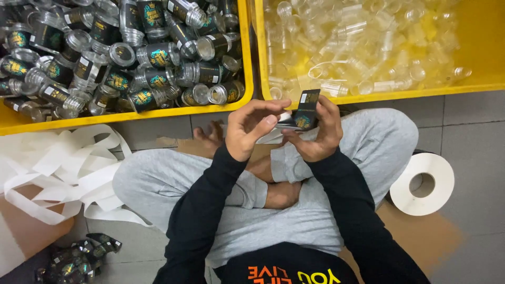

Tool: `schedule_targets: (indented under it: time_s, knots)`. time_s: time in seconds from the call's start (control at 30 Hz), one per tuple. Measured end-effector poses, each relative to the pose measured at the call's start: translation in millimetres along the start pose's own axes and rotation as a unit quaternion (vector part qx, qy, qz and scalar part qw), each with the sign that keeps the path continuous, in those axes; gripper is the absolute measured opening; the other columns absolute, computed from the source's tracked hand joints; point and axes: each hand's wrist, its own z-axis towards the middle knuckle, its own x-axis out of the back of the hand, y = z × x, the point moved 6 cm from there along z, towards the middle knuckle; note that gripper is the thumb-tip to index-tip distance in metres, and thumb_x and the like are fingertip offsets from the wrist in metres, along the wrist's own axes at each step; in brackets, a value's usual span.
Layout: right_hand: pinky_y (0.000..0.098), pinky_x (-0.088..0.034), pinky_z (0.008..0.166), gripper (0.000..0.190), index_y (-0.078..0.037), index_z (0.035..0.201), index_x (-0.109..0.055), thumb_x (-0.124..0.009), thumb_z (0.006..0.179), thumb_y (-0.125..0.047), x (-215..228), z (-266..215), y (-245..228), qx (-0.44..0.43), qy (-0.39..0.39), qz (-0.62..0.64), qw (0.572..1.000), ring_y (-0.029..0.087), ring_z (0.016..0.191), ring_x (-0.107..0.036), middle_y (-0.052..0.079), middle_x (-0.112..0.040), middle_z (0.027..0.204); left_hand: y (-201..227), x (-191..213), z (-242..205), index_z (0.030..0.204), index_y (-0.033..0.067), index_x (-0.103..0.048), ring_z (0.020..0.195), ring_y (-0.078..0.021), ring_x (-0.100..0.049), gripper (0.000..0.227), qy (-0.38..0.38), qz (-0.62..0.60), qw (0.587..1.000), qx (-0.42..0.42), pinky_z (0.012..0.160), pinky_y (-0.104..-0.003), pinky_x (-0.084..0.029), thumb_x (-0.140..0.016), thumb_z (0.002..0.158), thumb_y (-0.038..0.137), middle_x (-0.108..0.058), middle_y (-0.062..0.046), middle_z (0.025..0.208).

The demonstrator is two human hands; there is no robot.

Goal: The person sits cross-legged on the floor and applies labels to small clear plastic jars. They pick up a jar, peel a label from a roll, wrap it around the jar, and smooth it down before placing the labeled jar into a yellow bin.

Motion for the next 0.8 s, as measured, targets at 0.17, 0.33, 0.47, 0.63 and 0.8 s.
schedule_targets:
  time_s: [0.17, 0.33, 0.47, 0.63, 0.8]
  knots:
    - [0.0527, -0.055, 0.1, 0.092, 0.004, 0.141, -0.047, -0.101, 0.072, -0.025, -3, -9, 2, -0.006, 0.027, -0.034, 0.999, 0.04, 0.118, -0.062, 0.031, -0.051, 0.134, 5, 4, 1, 0.112, -0.0014, -0.071, 0.11, -0.028, -0.072, 0.025, 0.01, 0.008, 1.0, -0.011, 0.095, -0.039, -0.059, -0.072, 0.098, 0.019, -0.075, -0.022, 0.116]
    - [0.053, -0.055, 0.102, 0.103, 0.009, 0.144, -0.04, -0.103, 0.071, -0.026, 3, -16, 5, 0.005, 0.058, -0.07, 0.996, 0.041, 0.124, -0.059, 0.032, -0.045, 0.139, 10, 4, 3, 0.11, -0.0019, -0.07, 0.104, -0.0233, -0.072, 0.023, 0.026, 0.016, 0.999, -0.027, 0.094, -0.039, -0.06, -0.071, 0.099, 0.018, -0.075, -0.022, 0.115]
    - [0.0457, -0.06, 0.091, 0.08, 0.003, 0.125, -0.049, -0.102, 0.072, -0.025, 10, -7, 1, 0.033, 0.061, -0.063, 0.996, 0.037, 0.11, -0.064, 0.027, -0.05, 0.13, 0, 13, -1, 0.102, -0.0015, -0.072, 0.1, -0.023, -0.072, 0.017, 0.056, 0.048, 0.996, -0.046, 0.087, -0.038, -0.06, -0.069, 0.1, 0.015, -0.077, -0.02, 0.103]
    - [0.0397, -0.062, 0.072, 0.064, -0.002, 0.105, -0.05, -0.101, 0.073, -0.025, 13, -7, 3, 0.043, 0.069, -0.046, 0.996, 0.033, 0.093, -0.064, 0.018, -0.049, 0.114, -3, 19, -5, 0.097, 0.001, -0.075, 0.092, -0.0174, -0.072, 0.015, 0.099, 0.085, 0.989, -0.064, 0.081, -0.034, -0.06, -0.072, 0.099, 0.015, -0.078, -0.016, 0.093]
    - [0.0449, -0.059, 0.079, 0.069, 0.002, 0.11, -0.061, -0.105, 0.068, -0.032, 4, 0, -15, 0.095, 0.06, -0.137, 0.984, 0.034, 0.093, -0.067, 0.02, -0.062, 0.108, 18, -3, -9, 0.088, 0.0041, -0.076, 0.078, -0.0186, -0.076, 0.013, 0.131, 0.164, 0.971, -0.111, 0.075, -0.032, -0.06, -0.074, 0.096, 0.014, -0.079, -0.009, 0.083]
